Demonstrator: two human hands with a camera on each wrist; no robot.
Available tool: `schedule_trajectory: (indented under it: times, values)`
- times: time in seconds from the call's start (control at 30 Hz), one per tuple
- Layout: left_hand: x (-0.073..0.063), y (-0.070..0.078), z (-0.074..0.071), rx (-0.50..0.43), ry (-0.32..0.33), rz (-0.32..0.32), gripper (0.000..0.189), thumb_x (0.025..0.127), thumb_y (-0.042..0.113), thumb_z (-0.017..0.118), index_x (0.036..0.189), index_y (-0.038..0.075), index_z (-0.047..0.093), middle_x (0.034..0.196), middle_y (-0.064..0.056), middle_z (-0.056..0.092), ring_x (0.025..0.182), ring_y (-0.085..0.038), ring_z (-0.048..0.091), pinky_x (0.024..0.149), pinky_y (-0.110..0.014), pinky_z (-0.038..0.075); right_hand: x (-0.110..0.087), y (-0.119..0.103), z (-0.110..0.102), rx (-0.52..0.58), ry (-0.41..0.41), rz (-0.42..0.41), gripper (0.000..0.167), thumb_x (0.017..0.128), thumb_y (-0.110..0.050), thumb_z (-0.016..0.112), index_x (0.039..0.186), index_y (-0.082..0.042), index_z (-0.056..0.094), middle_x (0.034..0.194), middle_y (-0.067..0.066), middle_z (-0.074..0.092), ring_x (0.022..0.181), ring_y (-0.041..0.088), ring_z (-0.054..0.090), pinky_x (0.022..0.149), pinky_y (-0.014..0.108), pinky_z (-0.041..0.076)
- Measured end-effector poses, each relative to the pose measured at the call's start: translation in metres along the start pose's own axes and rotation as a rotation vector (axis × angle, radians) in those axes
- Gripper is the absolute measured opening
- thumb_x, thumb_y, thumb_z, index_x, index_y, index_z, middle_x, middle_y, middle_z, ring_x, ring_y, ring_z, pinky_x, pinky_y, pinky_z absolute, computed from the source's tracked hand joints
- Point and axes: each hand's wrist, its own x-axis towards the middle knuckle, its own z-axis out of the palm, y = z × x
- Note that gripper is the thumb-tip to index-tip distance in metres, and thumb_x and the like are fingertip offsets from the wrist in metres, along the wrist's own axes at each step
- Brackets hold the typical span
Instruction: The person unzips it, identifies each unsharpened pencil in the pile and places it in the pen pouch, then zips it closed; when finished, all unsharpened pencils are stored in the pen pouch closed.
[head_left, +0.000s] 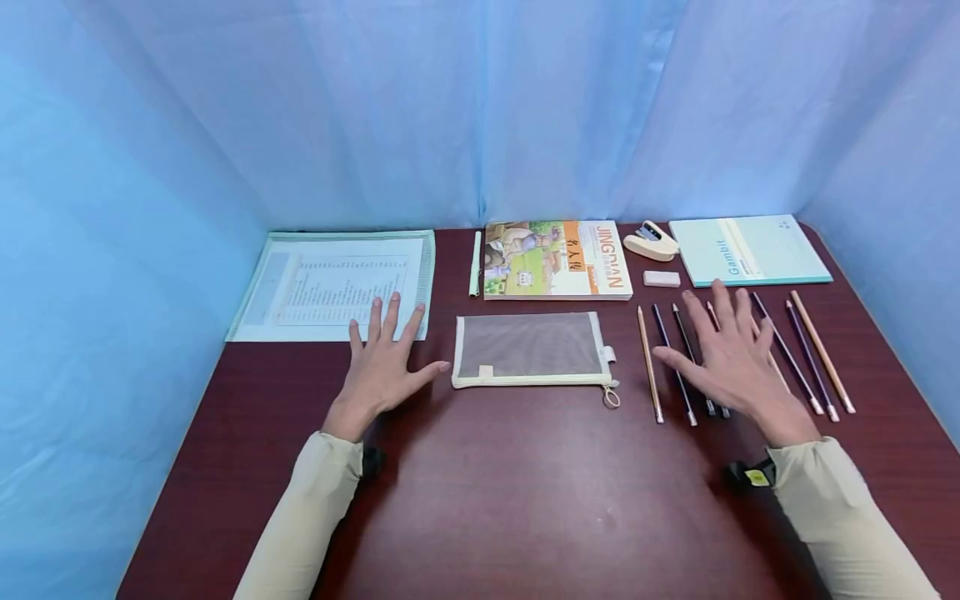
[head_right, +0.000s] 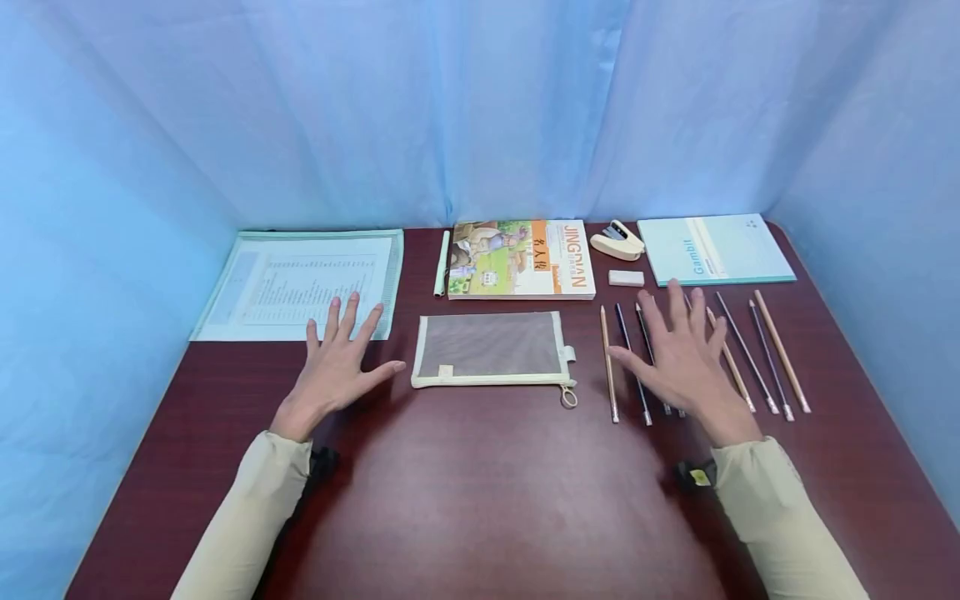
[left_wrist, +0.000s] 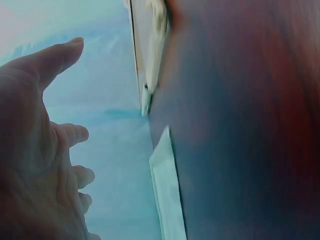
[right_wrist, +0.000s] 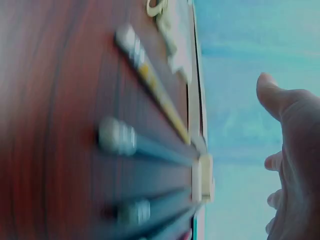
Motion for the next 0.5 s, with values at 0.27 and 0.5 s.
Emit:
schedule_trajectory:
  times: [0.27,0.5]
  values:
    - [0.002,0.021,0.016,-0.004,-0.009,0.058,0.091,0.09,0.068,0.054,0.161,0.026,0.017,0.171,-0.011,0.001,0.158,-0.037,-0.003,0.123,-0.074,0.006,0.003,-0.038,0.019,0.007,-0.051,-0.049,0.093,0.091,-0.064,0.055,0.16,-0.014,0.018,0.168,0.023,0.0,0.151,0.055,-0.003,0.11,0.087,0.005]
    - [0.0,0.035,0.023,-0.038,-0.057,0.102,0.092,0.089,0.069,0.055,0.161,0.023,0.019,0.171,-0.013,0.004,0.158,-0.037,0.001,0.123,-0.074,0.009,-0.003,-0.062,0.036,-0.001,-0.138,-0.082,0.09,0.092,-0.064,0.054,0.159,-0.013,0.022,0.167,0.025,0.008,0.152,0.055,0.004,0.112,0.085,0.008]
